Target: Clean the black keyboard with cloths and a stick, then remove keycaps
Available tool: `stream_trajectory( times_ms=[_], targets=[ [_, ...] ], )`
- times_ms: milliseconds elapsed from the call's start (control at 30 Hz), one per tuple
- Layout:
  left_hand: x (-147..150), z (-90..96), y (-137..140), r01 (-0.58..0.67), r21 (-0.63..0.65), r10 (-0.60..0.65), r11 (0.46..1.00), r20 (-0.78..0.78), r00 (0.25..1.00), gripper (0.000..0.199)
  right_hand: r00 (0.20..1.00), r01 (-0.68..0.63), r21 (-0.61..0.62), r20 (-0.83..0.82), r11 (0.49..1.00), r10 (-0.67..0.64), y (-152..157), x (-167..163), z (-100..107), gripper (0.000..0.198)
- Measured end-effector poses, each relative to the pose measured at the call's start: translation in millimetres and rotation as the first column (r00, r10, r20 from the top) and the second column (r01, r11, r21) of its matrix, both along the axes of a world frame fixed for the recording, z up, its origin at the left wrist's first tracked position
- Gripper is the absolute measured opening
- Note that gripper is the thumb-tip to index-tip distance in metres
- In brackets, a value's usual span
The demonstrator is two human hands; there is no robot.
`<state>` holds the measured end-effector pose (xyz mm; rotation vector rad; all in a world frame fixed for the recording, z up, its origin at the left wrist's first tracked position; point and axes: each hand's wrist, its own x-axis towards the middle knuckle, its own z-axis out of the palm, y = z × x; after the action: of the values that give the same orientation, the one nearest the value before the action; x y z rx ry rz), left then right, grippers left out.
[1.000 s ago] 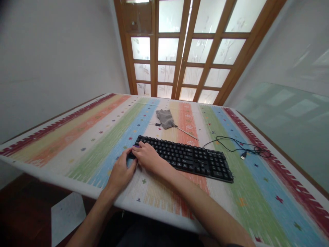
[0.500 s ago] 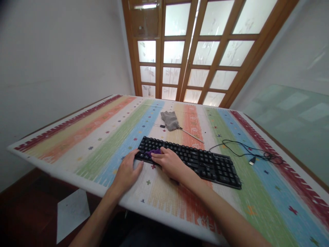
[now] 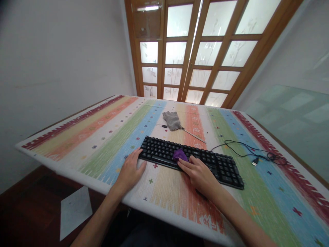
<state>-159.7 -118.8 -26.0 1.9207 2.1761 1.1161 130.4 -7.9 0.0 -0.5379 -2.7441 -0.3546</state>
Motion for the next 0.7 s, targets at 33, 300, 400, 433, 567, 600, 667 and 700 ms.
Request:
stream_trajectory(
  times_ms=[33,300,400,433,567,600,667,700],
  targets=[
    [0,-0.1,0,0.003,0.001,-0.003,1.000,-0.001,1.000,0.046,1.000,0.009,0.005,-0.007,1.000,-0.009,0,5,-2,0.061],
    [1,0.9,-1,-0.001,0.018,0.001,1.000,0.005,1.000,0.046,0.996,0.077,0.022,-0.054,0.997,-0.076,-2,38,-5,0.061],
    [1,1.3,-1,-0.006,0.016,0.006,1.000,0.004,1.000,0.046,0.989,0.116,0.030,-0.100,0.993,-0.113,-4,54,-9,0.057],
    [1,1.3,-1,-0.007,0.014,0.007,1.000,0.004,1.000,0.046,0.985,0.133,0.030,-0.116,0.991,-0.129,-4,59,-11,0.055],
    [1,0.7,0,-0.008,0.009,0.008,1.000,-0.005,1.000,0.045,0.976,0.164,0.010,-0.147,0.986,-0.161,-8,75,-15,0.052],
    [1,0.4,0,-0.007,0.008,0.007,1.000,-0.007,1.000,0.045,0.974,0.170,0.002,-0.152,0.985,-0.168,-9,77,-15,0.052],
    [1,0.0,0,-0.004,0.009,0.004,1.000,-0.009,1.000,0.045,0.969,0.188,-0.012,-0.163,0.982,-0.187,-11,76,-13,0.052],
    [1,-0.1,0,-0.003,0.009,0.003,1.000,-0.009,1.000,0.045,0.965,0.199,-0.020,-0.167,0.980,-0.200,-11,74,-11,0.051]
  ],
)
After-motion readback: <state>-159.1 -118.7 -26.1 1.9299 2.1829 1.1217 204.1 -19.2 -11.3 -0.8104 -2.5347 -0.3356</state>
